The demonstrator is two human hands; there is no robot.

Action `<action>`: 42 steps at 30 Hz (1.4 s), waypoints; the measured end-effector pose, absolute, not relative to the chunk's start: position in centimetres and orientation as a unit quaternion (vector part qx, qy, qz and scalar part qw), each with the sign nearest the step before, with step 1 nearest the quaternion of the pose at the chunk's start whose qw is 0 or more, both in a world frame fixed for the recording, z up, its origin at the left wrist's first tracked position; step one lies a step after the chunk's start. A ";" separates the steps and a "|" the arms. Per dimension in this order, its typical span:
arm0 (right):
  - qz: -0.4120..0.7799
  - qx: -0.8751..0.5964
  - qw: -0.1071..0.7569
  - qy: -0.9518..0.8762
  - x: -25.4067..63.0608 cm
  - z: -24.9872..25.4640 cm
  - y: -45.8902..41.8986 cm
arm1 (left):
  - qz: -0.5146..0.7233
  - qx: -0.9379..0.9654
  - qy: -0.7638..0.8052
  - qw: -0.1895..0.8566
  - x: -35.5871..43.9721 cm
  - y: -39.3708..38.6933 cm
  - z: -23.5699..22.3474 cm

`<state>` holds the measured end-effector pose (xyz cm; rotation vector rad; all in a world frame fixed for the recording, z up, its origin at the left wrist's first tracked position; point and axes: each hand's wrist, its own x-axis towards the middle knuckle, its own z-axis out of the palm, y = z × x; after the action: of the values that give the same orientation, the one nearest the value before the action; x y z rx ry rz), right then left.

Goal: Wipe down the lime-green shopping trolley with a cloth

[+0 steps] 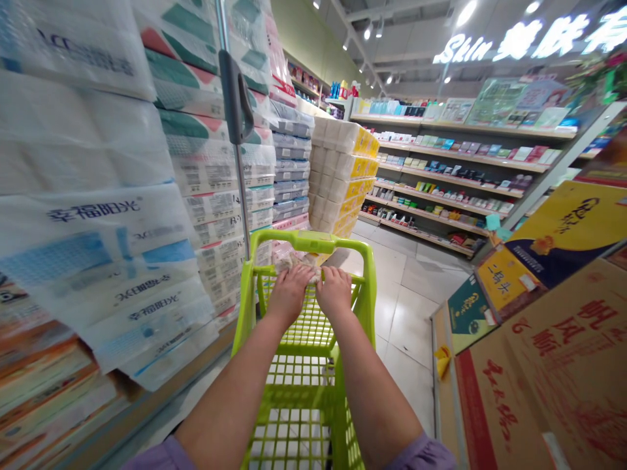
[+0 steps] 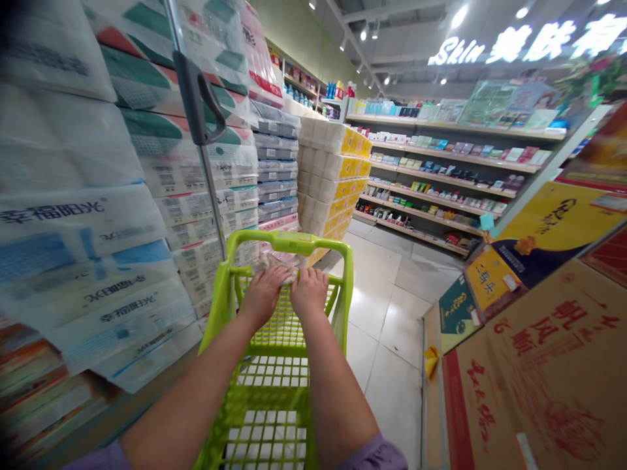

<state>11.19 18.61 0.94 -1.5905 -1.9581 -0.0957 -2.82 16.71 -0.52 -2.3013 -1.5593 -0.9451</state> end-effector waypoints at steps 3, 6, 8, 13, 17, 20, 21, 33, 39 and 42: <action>-0.033 -0.601 0.304 -0.738 11.3 0.8 18.7 | -0.320 -0.741 -0.576 0.130 -2.6 16.6 -0.8; -0.021 -0.597 0.306 -0.741 11.4 0.8 18.8 | -0.348 -0.678 -0.627 0.158 -3.1 16.5 -0.8; -0.018 -0.593 0.311 -0.743 11.4 0.8 18.8 | -0.362 -0.647 -0.649 0.172 -3.4 16.6 -0.8; -0.025 -0.595 0.317 -0.738 11.3 0.7 18.9 | -0.322 -0.717 -0.603 0.138 -2.7 16.6 -0.8; -0.027 -0.598 0.309 -0.740 11.3 0.8 18.8 | -0.302 -0.761 -0.561 0.122 -2.3 16.6 -0.8; -0.023 -0.599 0.310 -0.738 11.4 0.9 18.8 | -0.331 -0.700 -0.616 0.146 -2.8 16.6 -0.8; -0.020 -0.599 0.309 -0.738 11.3 0.9 18.8 | -0.342 -0.675 -0.636 0.155 -3.0 16.6 -0.8; -0.028 -0.595 0.321 -0.737 11.3 0.6 18.9 | -0.316 -0.692 -0.632 0.146 -2.9 16.4 -0.5; -0.033 -0.600 0.335 -0.725 10.7 0.3 18.7 | -0.302 -0.726 -0.604 0.131 -3.0 16.3 -0.6; -0.060 -0.588 0.364 -0.720 10.0 1.2 17.7 | -0.322 -0.679 -0.642 0.150 -3.3 16.4 -0.8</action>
<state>10.00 17.74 1.16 -1.5121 -1.8539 -0.1556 -3.34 16.38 -0.76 -1.9515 -1.8443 -0.9241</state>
